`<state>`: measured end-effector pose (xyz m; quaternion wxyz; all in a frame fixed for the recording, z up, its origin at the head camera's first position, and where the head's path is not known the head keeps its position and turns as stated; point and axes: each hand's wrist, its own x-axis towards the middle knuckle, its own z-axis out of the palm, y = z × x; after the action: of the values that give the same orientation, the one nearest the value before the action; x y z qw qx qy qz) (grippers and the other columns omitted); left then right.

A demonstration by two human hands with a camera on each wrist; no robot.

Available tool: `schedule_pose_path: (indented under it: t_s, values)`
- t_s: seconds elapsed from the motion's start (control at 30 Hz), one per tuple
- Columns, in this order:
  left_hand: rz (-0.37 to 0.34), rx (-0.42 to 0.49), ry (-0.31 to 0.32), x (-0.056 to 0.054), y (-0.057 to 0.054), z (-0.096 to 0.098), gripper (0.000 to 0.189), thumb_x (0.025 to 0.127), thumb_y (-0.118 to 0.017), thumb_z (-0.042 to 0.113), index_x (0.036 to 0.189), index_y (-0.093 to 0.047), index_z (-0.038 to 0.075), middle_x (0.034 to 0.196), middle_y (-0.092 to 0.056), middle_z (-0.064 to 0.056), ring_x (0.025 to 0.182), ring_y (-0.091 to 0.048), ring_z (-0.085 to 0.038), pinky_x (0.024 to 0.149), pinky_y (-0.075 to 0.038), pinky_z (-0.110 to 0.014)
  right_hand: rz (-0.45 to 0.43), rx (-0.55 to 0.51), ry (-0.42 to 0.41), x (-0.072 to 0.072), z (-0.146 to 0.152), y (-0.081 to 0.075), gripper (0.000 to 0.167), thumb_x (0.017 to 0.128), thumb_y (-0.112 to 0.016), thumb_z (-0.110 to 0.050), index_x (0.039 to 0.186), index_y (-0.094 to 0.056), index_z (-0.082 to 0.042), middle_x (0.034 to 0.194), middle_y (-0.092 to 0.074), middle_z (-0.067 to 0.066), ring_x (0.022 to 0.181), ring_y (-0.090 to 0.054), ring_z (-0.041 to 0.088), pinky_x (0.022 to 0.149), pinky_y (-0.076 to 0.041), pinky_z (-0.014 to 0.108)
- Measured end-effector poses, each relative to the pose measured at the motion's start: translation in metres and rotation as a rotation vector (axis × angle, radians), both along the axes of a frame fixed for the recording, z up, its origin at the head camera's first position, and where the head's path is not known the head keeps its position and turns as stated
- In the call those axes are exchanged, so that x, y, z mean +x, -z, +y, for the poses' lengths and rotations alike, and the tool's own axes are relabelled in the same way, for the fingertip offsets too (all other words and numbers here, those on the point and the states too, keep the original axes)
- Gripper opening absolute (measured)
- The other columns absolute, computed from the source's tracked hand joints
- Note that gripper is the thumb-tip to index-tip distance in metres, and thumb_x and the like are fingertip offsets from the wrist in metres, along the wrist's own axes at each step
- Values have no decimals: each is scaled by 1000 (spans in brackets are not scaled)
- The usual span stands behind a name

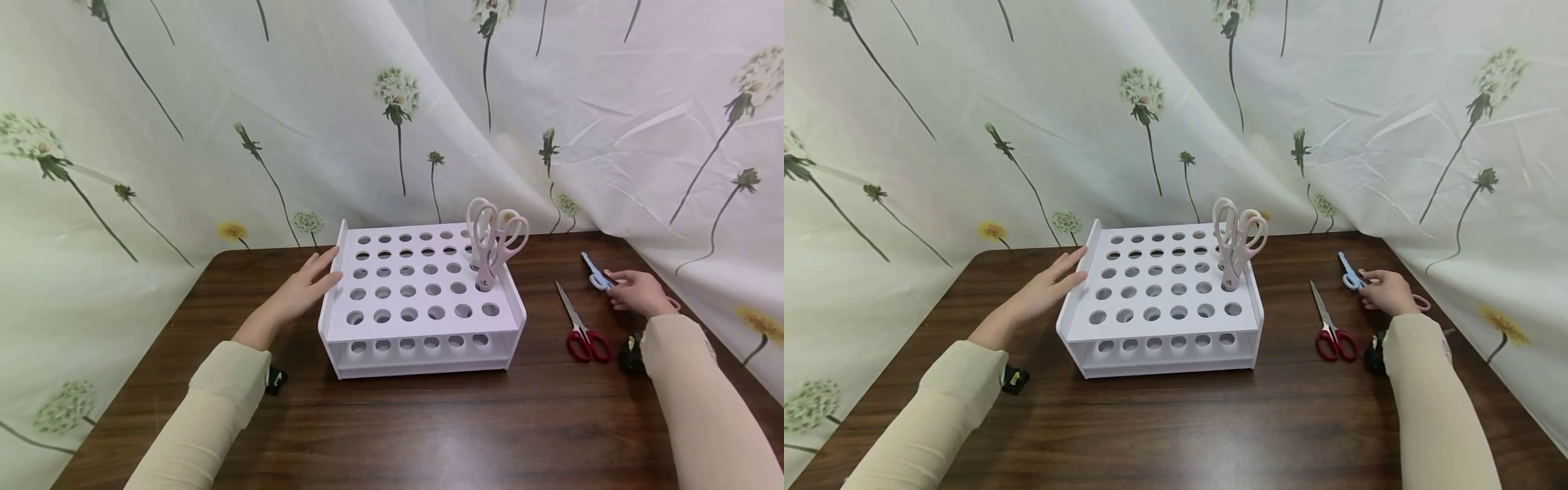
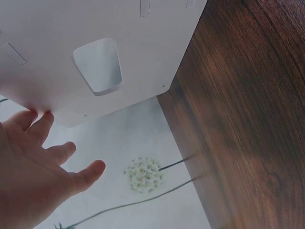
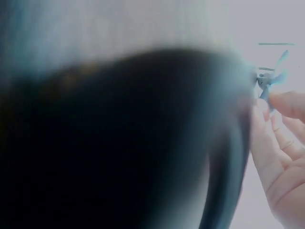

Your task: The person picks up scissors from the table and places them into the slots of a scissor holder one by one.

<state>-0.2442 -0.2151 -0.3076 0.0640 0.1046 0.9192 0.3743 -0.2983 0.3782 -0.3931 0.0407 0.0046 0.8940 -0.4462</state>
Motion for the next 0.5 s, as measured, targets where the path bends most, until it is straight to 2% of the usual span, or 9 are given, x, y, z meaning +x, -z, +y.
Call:
schedule_pose_path:
  t_s: [0.13,0.3,0.4,0.5]
  values:
    - [-3,5,0,0,1,0,66,94,-42,50,149,-16,25,152,1,-17,138,2,-30,101,-12,-61,20,-33,15,2,4,2,43,95,-45,-2,124,-30,27,102,-53,38,65,-62,10,63,-53,32]
    - [0,-1,-2,1,1,0,66,94,-42,51,149,-16,25,152,1,-17,138,1,-31,100,-12,-62,8,-116,27,5,5,-1,46,96,-37,-1,128,-21,28,114,-41,45,68,-62,8,68,-53,31]
    - [8,-2,0,1,1,1,66,94,-42,50,149,-16,25,152,1,-17,138,1,-31,100,-12,-62,8,-178,37,6,4,-6,46,96,-34,0,129,-17,27,107,-44,41,68,-63,7,69,-52,30]
    - [12,6,1,1,0,0,66,94,-42,50,149,-16,25,152,0,-17,138,1,-31,101,-12,-62,45,-214,36,7,4,-11,46,97,-32,0,130,-17,27,98,-51,26,68,-63,7,70,-52,30]
